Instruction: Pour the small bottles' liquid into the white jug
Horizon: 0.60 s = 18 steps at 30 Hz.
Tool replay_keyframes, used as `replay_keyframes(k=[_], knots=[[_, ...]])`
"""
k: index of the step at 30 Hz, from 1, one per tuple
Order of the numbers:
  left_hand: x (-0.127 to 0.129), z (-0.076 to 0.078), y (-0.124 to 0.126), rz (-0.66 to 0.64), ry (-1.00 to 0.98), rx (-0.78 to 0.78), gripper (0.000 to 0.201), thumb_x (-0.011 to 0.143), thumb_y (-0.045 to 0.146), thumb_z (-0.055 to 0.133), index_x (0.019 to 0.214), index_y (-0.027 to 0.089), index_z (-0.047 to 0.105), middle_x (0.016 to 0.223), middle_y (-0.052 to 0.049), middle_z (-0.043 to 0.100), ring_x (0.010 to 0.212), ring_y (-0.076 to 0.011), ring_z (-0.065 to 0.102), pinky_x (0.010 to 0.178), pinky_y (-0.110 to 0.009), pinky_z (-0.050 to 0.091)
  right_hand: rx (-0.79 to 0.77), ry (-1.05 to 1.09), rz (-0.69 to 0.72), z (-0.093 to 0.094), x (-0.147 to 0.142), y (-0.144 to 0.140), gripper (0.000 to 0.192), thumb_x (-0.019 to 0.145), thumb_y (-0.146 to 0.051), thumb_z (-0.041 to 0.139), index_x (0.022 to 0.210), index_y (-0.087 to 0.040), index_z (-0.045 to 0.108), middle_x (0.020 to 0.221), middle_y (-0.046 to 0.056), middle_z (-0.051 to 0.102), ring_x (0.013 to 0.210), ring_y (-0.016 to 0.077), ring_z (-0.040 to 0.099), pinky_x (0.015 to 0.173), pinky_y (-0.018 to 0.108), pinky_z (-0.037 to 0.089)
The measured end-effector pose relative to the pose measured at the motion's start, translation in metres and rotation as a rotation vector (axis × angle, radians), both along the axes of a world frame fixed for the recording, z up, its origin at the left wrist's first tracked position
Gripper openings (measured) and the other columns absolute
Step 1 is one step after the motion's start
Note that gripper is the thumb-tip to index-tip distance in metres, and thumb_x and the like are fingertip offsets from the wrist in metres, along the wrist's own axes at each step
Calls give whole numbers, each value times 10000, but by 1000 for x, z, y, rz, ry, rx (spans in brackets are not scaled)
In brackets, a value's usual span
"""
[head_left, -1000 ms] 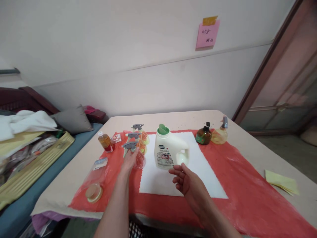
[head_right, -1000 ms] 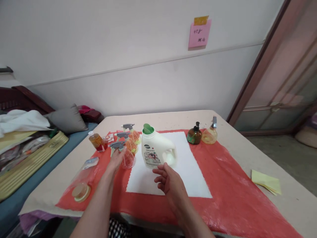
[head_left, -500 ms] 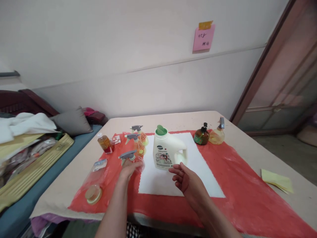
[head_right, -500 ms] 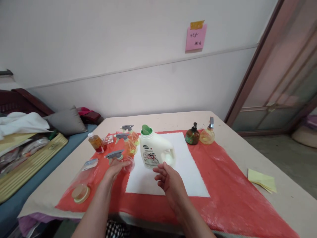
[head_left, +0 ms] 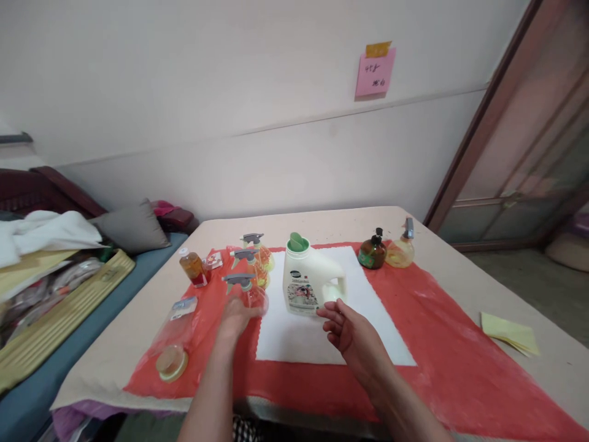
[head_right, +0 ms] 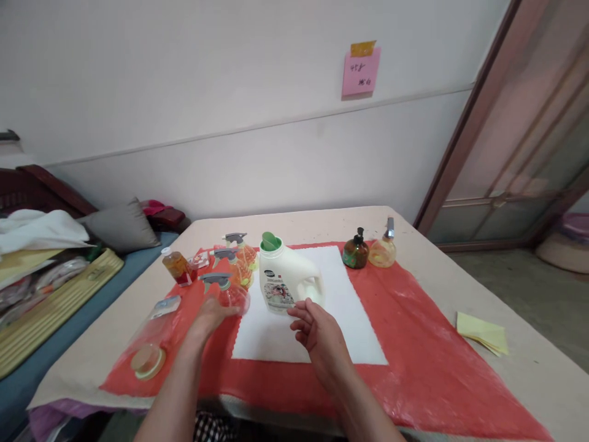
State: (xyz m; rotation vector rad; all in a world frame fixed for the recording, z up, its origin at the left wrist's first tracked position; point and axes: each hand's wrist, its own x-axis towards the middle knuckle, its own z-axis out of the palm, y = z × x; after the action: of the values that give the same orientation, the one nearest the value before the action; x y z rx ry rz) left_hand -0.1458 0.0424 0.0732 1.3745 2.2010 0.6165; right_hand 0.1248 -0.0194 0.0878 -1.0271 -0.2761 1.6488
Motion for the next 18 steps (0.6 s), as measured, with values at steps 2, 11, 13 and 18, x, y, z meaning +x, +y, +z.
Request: replay_keyframes(k=[2, 11, 13, 18], knots=[[2, 9, -7, -67, 4, -44, 426, 558, 407, 877, 515, 223, 495, 486, -24, 523, 658, -294, 661, 568, -322, 398, 24, 1, -50, 0, 6, 4, 220, 800, -352, 782, 850, -158, 692, 778, 66, 785, 536, 109, 628, 473, 192, 456], [54, 29, -3, -203, -404, 190, 487, 675, 691, 664, 701, 205, 681, 619, -55, 695, 651, -261, 702, 584, -321, 498, 190, -209, -471, -4, 75, 26, 323, 706, -434, 820, 863, -197, 666, 801, 25, 770, 587, 102, 638, 524, 196, 498], [61, 28, -1, -200, -423, 222, 471, 693, 674, 668, 740, 207, 703, 642, -59, 711, 720, -280, 728, 633, -333, 521, 196, -301, -537, -14, 88, 34, 339, 695, -457, 807, 865, -214, 643, 808, 11, 752, 616, 114, 647, 561, 219, 518], [67, 22, 1, -125, -482, 266, 419, 720, 623, 704, 809, 215, 736, 737, -67, 757, 793, -295, 740, 681, -351, 530, 163, -690, -606, -46, 109, 83, 395, 685, -416, 779, 990, -208, 636, 987, 53, 739, 907, 204, 699, 791, 312, 554]])
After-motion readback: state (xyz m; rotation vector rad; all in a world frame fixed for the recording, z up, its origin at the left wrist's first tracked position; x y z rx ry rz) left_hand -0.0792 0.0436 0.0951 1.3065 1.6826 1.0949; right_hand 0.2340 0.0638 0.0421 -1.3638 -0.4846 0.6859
